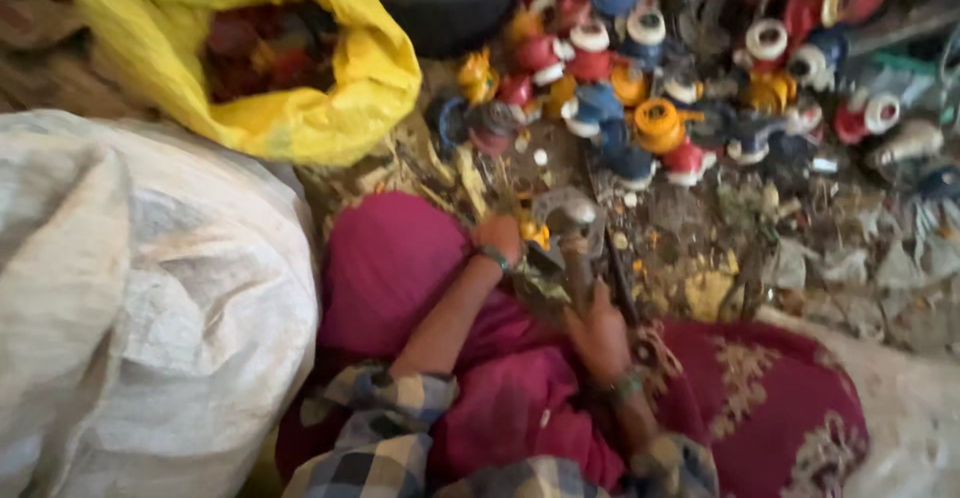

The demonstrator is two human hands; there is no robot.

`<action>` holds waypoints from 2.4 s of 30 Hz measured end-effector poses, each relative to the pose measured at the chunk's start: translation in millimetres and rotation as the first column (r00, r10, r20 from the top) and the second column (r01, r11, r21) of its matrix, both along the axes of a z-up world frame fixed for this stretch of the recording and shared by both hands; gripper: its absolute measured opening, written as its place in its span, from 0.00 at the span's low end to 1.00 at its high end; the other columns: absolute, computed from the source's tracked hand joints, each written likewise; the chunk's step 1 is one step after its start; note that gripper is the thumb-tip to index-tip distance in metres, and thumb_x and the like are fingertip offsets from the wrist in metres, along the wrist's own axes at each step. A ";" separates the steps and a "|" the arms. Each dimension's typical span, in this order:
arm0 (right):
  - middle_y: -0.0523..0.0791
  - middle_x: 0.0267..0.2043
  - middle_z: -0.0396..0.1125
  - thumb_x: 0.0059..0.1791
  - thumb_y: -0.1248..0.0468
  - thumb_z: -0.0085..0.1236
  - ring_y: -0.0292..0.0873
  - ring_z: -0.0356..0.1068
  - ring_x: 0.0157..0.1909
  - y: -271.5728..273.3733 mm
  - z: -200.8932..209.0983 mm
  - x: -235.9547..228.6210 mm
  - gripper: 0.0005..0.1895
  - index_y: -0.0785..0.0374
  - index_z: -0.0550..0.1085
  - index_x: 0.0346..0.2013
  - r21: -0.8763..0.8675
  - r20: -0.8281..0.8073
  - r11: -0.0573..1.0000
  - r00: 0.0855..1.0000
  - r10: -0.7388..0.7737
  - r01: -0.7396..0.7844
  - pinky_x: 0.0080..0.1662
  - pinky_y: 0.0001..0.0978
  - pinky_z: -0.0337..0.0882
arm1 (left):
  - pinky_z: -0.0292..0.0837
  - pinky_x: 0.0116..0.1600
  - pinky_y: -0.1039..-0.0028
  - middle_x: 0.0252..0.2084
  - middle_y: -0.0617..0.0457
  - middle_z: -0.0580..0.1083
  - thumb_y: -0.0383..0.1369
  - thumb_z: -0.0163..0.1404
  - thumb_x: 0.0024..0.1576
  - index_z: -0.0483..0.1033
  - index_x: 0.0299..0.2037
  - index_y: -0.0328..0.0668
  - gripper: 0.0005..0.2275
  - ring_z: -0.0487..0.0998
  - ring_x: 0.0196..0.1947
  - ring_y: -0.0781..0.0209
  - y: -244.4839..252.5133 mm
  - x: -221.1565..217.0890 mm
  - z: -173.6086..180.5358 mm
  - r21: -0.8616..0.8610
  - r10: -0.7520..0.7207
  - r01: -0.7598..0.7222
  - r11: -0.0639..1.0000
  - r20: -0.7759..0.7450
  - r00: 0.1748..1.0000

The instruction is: The person sits on the floor and uses a hammer and a metal fixture to break apart colorful plastic components. They repeatedly position the plastic parts in the fixture and strike them with the hammer to separate the pieces.

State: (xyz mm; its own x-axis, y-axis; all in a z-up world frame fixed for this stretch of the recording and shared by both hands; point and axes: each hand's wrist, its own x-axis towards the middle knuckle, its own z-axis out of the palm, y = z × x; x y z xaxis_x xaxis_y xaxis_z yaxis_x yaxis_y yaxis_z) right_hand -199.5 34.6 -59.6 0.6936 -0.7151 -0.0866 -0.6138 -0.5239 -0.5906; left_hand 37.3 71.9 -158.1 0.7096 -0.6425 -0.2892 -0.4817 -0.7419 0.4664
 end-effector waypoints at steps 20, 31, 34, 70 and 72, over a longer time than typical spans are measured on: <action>0.64 0.41 0.72 0.48 0.56 0.63 0.65 0.75 0.38 7.2 51.2 -38.4 0.34 0.71 0.61 0.62 -0.171 0.198 0.979 0.977 -0.074 0.108 0.37 0.51 0.74 | 0.78 0.43 0.53 0.39 0.39 0.80 0.34 0.54 0.51 0.84 0.36 0.41 0.09 0.83 0.41 0.40 -2.6 -8.5 -39.1 0.058 -0.088 0.089 0.994 -0.018 0.996; 0.60 0.34 0.73 0.47 0.57 0.64 0.65 0.74 0.35 -5.0 -2.9 -18.5 0.28 0.66 0.63 0.54 -0.036 0.043 0.999 0.999 -0.011 0.012 0.33 0.53 0.72 | 0.75 0.44 0.48 0.40 0.38 0.80 0.33 0.54 0.54 0.84 0.39 0.41 0.08 0.81 0.42 0.38 -6.7 -3.7 -41.8 -0.058 0.017 -0.010 0.998 0.130 0.991; 0.61 0.36 0.72 0.48 0.57 0.64 0.64 0.75 0.34 -3.1 29.9 -32.4 0.31 0.67 0.61 0.58 -0.039 0.111 0.995 0.990 -0.086 0.091 0.33 0.52 0.74 | 0.77 0.46 0.52 0.40 0.41 0.80 0.34 0.56 0.49 0.84 0.38 0.43 0.09 0.81 0.44 0.41 0.4 -3.0 -33.6 0.082 -0.066 0.069 0.994 -0.050 0.997; 0.62 0.40 0.73 0.47 0.54 0.64 0.65 0.75 0.38 8.1 68.0 -48.7 0.33 0.68 0.62 0.59 -0.163 0.216 0.954 0.953 -0.214 0.252 0.36 0.53 0.74 | 0.78 0.46 0.54 0.39 0.40 0.80 0.33 0.56 0.49 0.84 0.35 0.41 0.08 0.82 0.43 0.41 9.0 -1.5 -10.9 0.066 -0.103 0.102 0.993 0.013 0.995; 0.62 0.39 0.72 0.48 0.55 0.63 0.65 0.75 0.37 5.3 44.5 -46.2 0.33 0.68 0.62 0.59 -0.197 0.245 0.963 0.960 -0.134 0.185 0.35 0.53 0.74 | 0.78 0.45 0.54 0.40 0.40 0.80 0.33 0.55 0.49 0.84 0.35 0.41 0.08 0.82 0.43 0.41 8.5 2.1 -14.8 0.075 -0.115 0.114 0.991 0.016 0.993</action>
